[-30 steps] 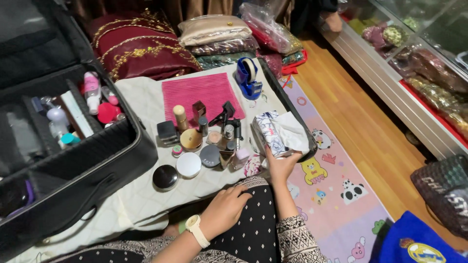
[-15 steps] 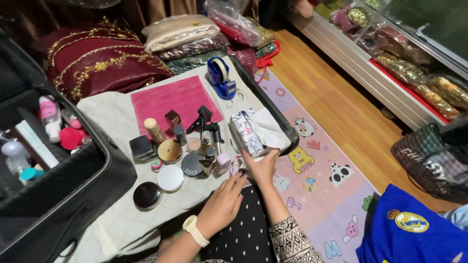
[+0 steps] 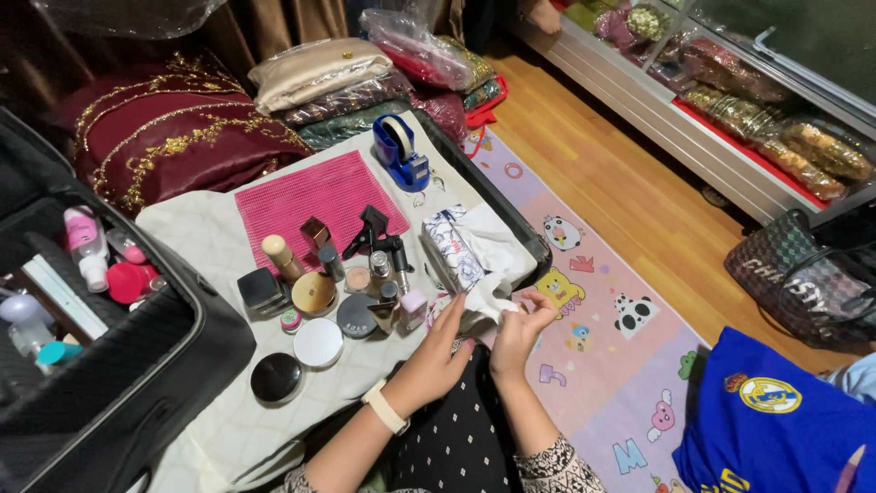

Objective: Organizing and cleaning makeup products inside a professional makeup case

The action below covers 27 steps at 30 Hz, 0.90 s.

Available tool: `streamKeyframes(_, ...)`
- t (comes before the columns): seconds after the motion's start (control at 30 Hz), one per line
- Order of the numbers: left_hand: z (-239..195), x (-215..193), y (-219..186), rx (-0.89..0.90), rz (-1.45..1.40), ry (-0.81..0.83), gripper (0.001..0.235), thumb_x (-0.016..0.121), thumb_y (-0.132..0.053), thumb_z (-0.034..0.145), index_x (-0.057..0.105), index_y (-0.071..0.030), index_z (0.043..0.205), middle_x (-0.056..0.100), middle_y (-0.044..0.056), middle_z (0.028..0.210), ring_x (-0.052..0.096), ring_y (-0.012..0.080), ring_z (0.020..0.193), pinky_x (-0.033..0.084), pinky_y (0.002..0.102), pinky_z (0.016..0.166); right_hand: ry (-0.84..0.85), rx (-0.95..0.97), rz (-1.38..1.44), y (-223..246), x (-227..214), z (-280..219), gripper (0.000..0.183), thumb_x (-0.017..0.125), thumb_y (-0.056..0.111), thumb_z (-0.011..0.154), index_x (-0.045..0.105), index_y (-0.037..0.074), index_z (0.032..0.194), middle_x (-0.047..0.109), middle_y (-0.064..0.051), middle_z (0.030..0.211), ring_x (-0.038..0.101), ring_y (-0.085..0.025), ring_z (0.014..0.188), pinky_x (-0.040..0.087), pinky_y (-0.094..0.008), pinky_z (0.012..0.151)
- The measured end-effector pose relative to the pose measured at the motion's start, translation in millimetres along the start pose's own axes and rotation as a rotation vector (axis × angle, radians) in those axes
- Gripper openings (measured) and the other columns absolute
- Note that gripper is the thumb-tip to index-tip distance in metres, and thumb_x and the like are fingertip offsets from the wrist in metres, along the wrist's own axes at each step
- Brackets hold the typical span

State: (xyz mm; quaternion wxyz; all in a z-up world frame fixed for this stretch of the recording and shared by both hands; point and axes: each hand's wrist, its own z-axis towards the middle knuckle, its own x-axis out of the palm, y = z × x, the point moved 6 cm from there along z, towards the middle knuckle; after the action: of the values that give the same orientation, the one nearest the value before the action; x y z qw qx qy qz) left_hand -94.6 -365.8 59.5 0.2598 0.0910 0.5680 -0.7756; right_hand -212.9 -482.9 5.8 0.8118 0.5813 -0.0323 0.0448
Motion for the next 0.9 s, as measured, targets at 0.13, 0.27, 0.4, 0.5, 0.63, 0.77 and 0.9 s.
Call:
streamKeyframes(0.13, 7.5, -5.0, -12.6, -0.353, -0.356, 0.1, 0.08, 0.053, -0.006, 0.096, 0.01, -0.004, 0.162, 0.018, 0.038, 0.158, 0.026, 0.0541, 0.145, 0.036, 0.053, 0.118, -0.04, -0.036, 0.122, 47.2, 11.6, -3.7, 0.057, 0.049, -0.011, 0.073, 0.03, 0.013, 0.121, 0.038, -0.008, 0.111, 0.049, -0.016, 0.092, 0.042, -0.026, 0.08)
streamKeyframes(0.27, 1.8, 7.9, 19.0, -0.407, -0.762, -0.005, 0.083, 0.054, -0.014, 0.099, 0.002, -0.01, 0.164, 0.016, 0.038, 0.159, 0.026, 0.0535, 0.144, 0.032, 0.059, 0.117, 0.006, -0.113, 0.086, 66.8, 18.4, -17.4, 0.051, 0.059, -0.011, 0.081, 0.034, 0.013, 0.119, 0.043, -0.007, 0.111, 0.048, -0.014, 0.099, 0.041, -0.025, 0.087)
streamKeyframes(0.4, -0.3, -7.7, 8.0, -0.358, -0.88, -0.09, 0.074, 0.046, -0.018, 0.105, 0.004, -0.013, 0.166, 0.044, 0.025, 0.142, 0.042, 0.0309, 0.133, 0.035, 0.058, 0.113, 0.077, -0.129, 0.099, 84.9, 31.0, -33.2, 0.049, 0.064, -0.01, 0.088, 0.035, 0.012, 0.12, 0.045, -0.007, 0.112, 0.046, -0.013, 0.102, 0.042, -0.027, 0.093)
streamKeyframes(0.5, -2.9, -28.5, -7.2, -0.312, -0.801, -0.152, 0.072, 0.049, -0.015, 0.103, 0.013, -0.018, 0.166, 0.052, 0.018, 0.135, 0.051, 0.0226, 0.126, 0.043, 0.047, 0.11, 0.119, -0.105, 0.132, 86.7, 39.7, -41.8, 0.05, 0.069, -0.006, 0.09, 0.034, 0.012, 0.121, 0.045, -0.006, 0.111, 0.048, -0.011, 0.103, 0.043, -0.025, 0.092)
streamKeyframes(0.63, -19.3, -47.8, 2.2, -0.35, -0.755, -0.23, 0.052, 0.056, -0.017, 0.101, 0.049, -0.015, 0.153, 0.061, 0.017, 0.137, 0.058, 0.0185, 0.123, 0.048, 0.041, 0.107, 0.182, -0.061, 0.161, 97.3, 58.8, -59.5, 0.053, 0.073, -0.005, 0.089, 0.034, 0.011, 0.121, 0.044, -0.006, 0.11, 0.05, -0.012, 0.102, 0.045, -0.025, 0.091)
streamKeyframes(0.77, -41.3, -72.3, 3.2, -0.311, -0.699, -0.406, 0.04, 0.055, -0.008, 0.1, 0.064, -0.008, 0.139, 0.069, 0.011, 0.132, 0.065, 0.0124, 0.115, 0.051, 0.033, 0.104, 0.244, 0.021, 0.19, 97.9, 76.1, -71.5, 0.05, 0.073, -0.002, 0.091, 0.036, 0.012, 0.122, 0.045, -0.003, 0.105, 0.055, -0.007, 0.09, 0.05, -0.021, 0.082)
streamKeyframes(0.9, -64.4, -100.0, 0.5, -0.278, -0.601, -0.544, 0.035, 0.055, -0.005, 0.101, 0.066, -0.005, 0.133, 0.071, 0.01, 0.128, 0.066, 0.0118, 0.116, 0.052, 0.03, 0.102, 0.337, 0.069, 0.201, 97.7, 97.0, -89.8, 0.039, 0.065, -0.001, 0.095, 0.039, 0.011, 0.122, 0.046, -0.003, 0.106, 0.06, -0.008, 0.089, 0.054, -0.021, 0.078)
